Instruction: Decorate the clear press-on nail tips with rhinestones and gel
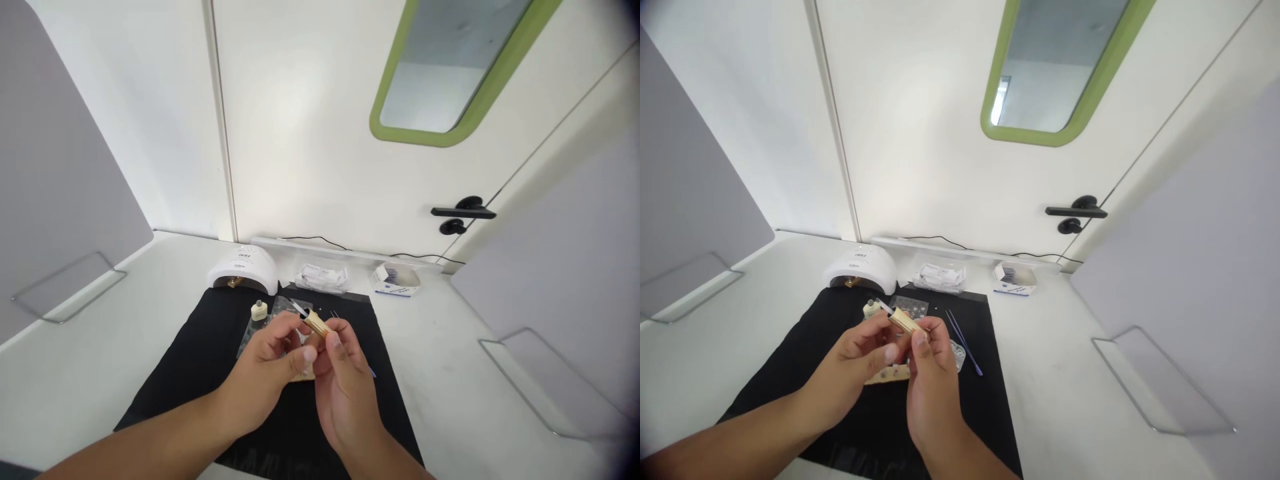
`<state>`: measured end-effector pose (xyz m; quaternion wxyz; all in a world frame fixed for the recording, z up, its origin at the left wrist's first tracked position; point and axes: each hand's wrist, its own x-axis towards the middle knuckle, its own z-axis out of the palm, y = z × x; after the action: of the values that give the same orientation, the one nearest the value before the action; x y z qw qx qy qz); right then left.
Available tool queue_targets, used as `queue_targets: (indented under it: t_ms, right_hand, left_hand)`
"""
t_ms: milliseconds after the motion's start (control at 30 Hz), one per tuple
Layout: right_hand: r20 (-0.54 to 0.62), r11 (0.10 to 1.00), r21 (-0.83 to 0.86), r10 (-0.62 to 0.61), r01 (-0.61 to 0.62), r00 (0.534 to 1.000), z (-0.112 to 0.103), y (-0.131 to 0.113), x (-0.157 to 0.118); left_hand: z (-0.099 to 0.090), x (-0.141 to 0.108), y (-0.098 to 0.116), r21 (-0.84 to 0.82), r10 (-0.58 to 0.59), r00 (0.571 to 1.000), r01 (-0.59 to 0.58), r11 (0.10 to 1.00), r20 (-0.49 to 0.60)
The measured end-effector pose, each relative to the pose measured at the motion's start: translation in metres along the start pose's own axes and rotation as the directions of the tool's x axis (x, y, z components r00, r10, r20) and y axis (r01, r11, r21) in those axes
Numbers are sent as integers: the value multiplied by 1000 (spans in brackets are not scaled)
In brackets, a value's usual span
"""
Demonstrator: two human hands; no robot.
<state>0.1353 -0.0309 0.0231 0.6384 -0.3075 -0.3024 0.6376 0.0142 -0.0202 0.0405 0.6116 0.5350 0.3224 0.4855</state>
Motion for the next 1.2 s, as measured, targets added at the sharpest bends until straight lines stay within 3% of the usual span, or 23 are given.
queue_targets:
  t_ms: [100,200,300,433,500,533,567,633,733,900,1067,1200]
  right_hand:
    - [-1,999,-39,-36,36,999,8,20,-2]
    - [47,989,-145,-15,21,999,12,34,-2]
    - [118,943,-295,-124,154,985,1,22,5]
    - [136,752,-524,-390,401,911,-48,-31,34]
    - [216,541,-714,-435,445,874,-82,-56,53]
    - [211,500,-755,-428,424,879,-99,-64,62]
    - [199,451,-802,-415,391,888,-114,-69,69]
    - [239,150,-945,-288,290,927,-139,-71,80]
    - [358,-101,-928,21,358,933,-155,-64,87]
    - [465,-174,-838,269,518,843,-146,-61,86]
    - [433,-242,-801,400,548,808,-139,-64,82]
    - [408,-302,-781,415,546,813,-135,-65,80]
  left_hand:
    - [-3,-3,-8,-70,-49,994,43,997,-94]
    - [-13,-4,-9,11,4,993,-3,1000,-114]
    - [-38,-1,1,134,95,988,-79,988,-119]
    - [-95,13,14,267,121,981,-78,961,-149]
    - [-124,20,11,323,181,958,-102,941,-223]
    - [-137,23,7,347,210,943,-112,931,-259]
    - [-147,25,2,369,231,928,-114,922,-291]
    - [-160,28,-10,409,227,923,-86,908,-310]
    - [-164,28,-25,445,178,938,-29,895,-297]
    - [-159,31,-33,460,126,949,22,888,-289]
    - [-162,31,-31,462,147,943,8,887,-298]
    - [-163,30,-32,465,144,946,8,885,-291]
